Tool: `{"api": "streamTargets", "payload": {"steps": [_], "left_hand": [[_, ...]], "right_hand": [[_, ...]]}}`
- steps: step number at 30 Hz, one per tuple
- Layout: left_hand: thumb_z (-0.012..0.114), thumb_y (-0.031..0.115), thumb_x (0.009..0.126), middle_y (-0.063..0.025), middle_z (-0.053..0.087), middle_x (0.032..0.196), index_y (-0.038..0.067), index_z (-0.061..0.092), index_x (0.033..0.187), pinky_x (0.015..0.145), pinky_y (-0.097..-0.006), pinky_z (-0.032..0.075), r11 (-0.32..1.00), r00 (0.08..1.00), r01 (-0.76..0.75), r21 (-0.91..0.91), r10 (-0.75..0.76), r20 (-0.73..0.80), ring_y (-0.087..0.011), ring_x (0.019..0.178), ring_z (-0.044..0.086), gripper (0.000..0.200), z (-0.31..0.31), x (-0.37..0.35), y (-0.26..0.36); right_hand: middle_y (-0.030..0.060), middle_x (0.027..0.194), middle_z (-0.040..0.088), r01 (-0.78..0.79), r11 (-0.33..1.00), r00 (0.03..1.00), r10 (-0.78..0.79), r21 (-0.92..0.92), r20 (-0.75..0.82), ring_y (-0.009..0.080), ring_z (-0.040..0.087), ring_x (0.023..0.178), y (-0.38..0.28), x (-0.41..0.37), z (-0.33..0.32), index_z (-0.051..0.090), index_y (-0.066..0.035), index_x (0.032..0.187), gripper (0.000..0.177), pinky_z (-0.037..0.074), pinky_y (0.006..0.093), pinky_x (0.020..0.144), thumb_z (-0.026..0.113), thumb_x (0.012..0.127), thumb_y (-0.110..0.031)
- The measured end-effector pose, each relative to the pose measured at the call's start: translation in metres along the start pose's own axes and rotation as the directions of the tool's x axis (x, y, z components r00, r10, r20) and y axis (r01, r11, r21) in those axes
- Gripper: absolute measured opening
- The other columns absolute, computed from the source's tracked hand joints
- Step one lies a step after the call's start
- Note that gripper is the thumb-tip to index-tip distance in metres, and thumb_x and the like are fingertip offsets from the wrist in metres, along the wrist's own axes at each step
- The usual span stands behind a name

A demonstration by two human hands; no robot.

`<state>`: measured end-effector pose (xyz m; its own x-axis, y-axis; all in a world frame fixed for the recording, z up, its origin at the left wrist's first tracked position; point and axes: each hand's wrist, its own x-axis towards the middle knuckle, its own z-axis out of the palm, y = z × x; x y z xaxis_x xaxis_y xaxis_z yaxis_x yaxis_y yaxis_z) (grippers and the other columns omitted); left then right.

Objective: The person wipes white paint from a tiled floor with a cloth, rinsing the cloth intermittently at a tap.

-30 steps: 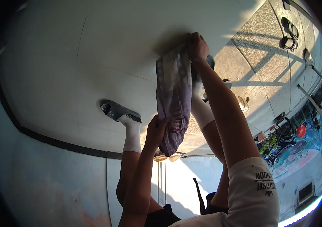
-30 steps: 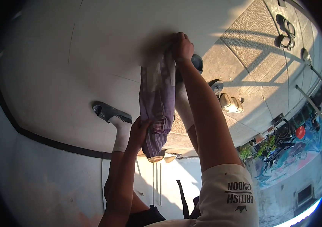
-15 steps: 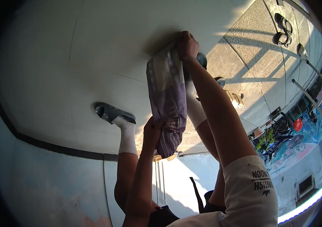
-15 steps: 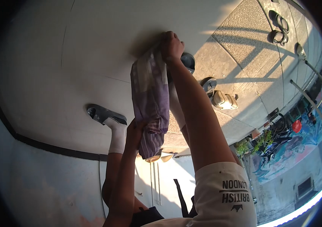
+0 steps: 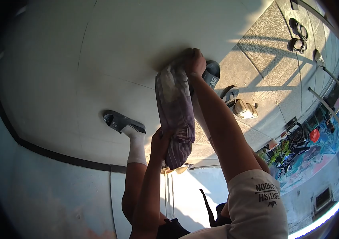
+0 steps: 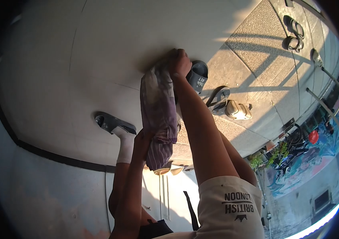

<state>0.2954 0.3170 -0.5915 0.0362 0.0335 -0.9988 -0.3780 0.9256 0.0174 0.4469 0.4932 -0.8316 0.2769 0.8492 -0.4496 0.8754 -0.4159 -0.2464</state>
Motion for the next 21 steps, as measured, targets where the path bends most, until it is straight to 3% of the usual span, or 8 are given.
{"api": "streamTargets", "payload": {"steps": [1, 6, 8, 12, 14, 16, 18, 21], "left_hand": [[0.068, 0.027, 0.091, -0.0083, 0.071, 0.099, -0.001, 0.065, 0.121, 0.076, -0.0291, 0.051, 1.000, 0.999, 0.014, -0.003, -0.014, -0.029, -0.0132, 0.084, 0.064, 0.041, -0.003, 0.002, -0.001], [0.069, 0.027, 0.090, -0.0032, 0.068, 0.085, 0.001, 0.068, 0.107, 0.068, -0.0265, 0.047, 0.997, 0.997, -0.071, 0.019, 0.071, 0.002, -0.0085, 0.073, 0.058, 0.032, 0.004, 0.019, 0.015], [0.069, 0.028, 0.090, -0.0033, 0.068, 0.084, 0.001, 0.069, 0.105, 0.068, -0.0262, 0.047, 0.995, 0.990, -0.098, 0.003, 0.097, 0.103, -0.0084, 0.074, 0.058, 0.031, 0.022, 0.022, 0.037], [0.069, 0.025, 0.091, -0.0021, 0.067, 0.090, 0.001, 0.068, 0.112, 0.073, -0.0273, 0.047, 0.967, 0.954, -0.167, 0.192, 0.110, 0.279, -0.0085, 0.079, 0.059, 0.032, 0.059, 0.026, 0.064], [0.068, 0.028, 0.090, -0.0051, 0.069, 0.085, -0.001, 0.069, 0.105, 0.071, -0.0282, 0.048, 0.979, 0.951, -0.183, 0.089, 0.154, 0.268, -0.0128, 0.077, 0.061, 0.033, 0.065, 0.021, 0.060], [0.069, 0.027, 0.087, -0.0061, 0.069, 0.086, -0.002, 0.068, 0.109, 0.072, -0.0299, 0.050, 0.998, 0.992, -0.036, -0.046, 0.041, 0.116, -0.0137, 0.080, 0.063, 0.036, 0.051, 0.005, 0.066], [0.069, 0.025, 0.086, -0.0074, 0.070, 0.088, -0.003, 0.068, 0.111, 0.072, -0.0303, 0.051, 0.998, 0.998, -0.049, 0.036, 0.048, 0.029, -0.0146, 0.082, 0.065, 0.038, 0.023, 0.001, 0.053], [0.067, 0.024, 0.087, -0.0079, 0.070, 0.089, -0.004, 0.067, 0.112, 0.071, -0.0298, 0.051, 0.998, 0.999, -0.032, 0.056, 0.031, 0.021, -0.0144, 0.080, 0.065, 0.037, -0.031, 0.005, 0.020]], "right_hand": [[0.0166, 0.103, 0.070, -0.131, 0.991, 0.987, 0.134, 0.043, -0.084, 0.0399, 0.066, 0.095, -0.004, 0.010, -0.002, 0.065, -0.010, 0.104, 0.029, 0.048, 0.0522, 0.082, 0.050, 0.099, -0.034], [0.0207, 0.096, 0.070, -0.213, 0.966, 0.959, 0.235, 0.144, -0.160, 0.0431, 0.065, 0.095, 0.015, 0.040, -0.020, 0.067, -0.008, 0.099, 0.032, 0.049, 0.0529, 0.083, 0.052, 0.096, -0.036], [0.0190, 0.093, 0.071, -0.277, 0.941, 0.941, 0.306, 0.194, -0.142, 0.0420, 0.066, 0.094, 0.050, 0.053, -0.042, 0.069, -0.010, 0.095, 0.031, 0.050, 0.0520, 0.083, 0.052, 0.096, -0.036], [0.0151, 0.092, 0.073, -0.317, 0.944, 0.942, 0.324, 0.091, -0.090, 0.0396, 0.068, 0.093, 0.076, 0.066, -0.068, 0.070, -0.013, 0.095, 0.029, 0.048, 0.0517, 0.085, 0.051, 0.096, -0.036], [0.0130, 0.093, 0.073, -0.379, 0.925, 0.918, 0.372, -0.036, -0.137, 0.0362, 0.068, 0.095, 0.059, 0.059, -0.055, 0.068, -0.012, 0.095, 0.027, 0.044, 0.0506, 0.088, 0.052, 0.094, -0.034], [0.0103, 0.096, 0.073, -0.270, 0.956, 0.960, 0.259, -0.115, -0.107, 0.0313, 0.066, 0.101, 0.025, 0.034, -0.037, 0.067, -0.012, 0.095, 0.022, 0.040, 0.0472, 0.090, 0.055, 0.092, -0.031], [0.0085, 0.097, 0.072, 0.014, 0.988, 0.999, -0.019, -0.155, -0.033, 0.0282, 0.064, 0.105, 0.023, -0.002, -0.001, 0.066, -0.012, 0.096, 0.019, 0.039, 0.0442, 0.090, 0.057, 0.090, -0.028], [0.0111, 0.097, 0.073, 0.310, 0.935, 0.892, -0.222, -0.175, 0.393, 0.0301, 0.065, 0.104, 0.006, -0.058, 0.005, 0.067, -0.013, 0.098, 0.020, 0.043, 0.0480, 0.088, 0.059, 0.091, -0.030]]}}
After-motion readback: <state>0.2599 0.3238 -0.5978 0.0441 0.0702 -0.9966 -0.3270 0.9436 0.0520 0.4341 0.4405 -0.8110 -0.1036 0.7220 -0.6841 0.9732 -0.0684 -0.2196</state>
